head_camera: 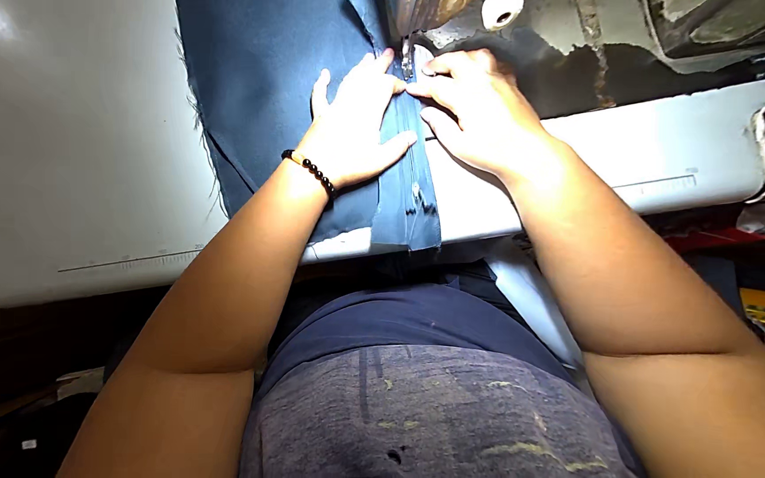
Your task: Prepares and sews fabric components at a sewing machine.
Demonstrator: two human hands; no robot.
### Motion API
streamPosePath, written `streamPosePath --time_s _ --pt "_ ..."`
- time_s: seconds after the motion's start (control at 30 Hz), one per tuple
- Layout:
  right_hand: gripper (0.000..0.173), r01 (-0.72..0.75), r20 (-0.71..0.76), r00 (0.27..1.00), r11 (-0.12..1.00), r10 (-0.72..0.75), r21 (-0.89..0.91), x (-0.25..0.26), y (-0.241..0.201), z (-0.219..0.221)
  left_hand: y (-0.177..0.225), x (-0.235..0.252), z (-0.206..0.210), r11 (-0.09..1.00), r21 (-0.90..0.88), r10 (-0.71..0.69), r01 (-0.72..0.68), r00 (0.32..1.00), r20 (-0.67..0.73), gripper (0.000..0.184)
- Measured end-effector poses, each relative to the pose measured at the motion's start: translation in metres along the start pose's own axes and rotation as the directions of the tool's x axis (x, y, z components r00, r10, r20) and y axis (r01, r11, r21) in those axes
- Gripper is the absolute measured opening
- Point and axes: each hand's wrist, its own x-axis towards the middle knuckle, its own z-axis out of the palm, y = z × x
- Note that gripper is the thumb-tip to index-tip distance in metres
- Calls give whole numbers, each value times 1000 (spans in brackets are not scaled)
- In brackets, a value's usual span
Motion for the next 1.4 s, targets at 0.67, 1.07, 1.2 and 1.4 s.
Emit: streamPosePath --time_s 0.67,1.07,1.2,1.4 --pt "22 171 -321 937 982 -136 85 -87 -42 25 32 -64 20 983 -44 172 -177 980 -99 43" --pt "21 209 -330 926 977 -183 44 -91 -41 26 39 -71 26 982 -39 174 -187 960 -219 30" --pt "25 230 -309 931 970 -195 80 -94 -38 27 39 -72 27 981 -67 163 -180 964 -211 30" --pt "24 253 -368 915 946 -166 202 -92 -34 24 38 -72 25 975 -81 188 -206 964 -190 29"
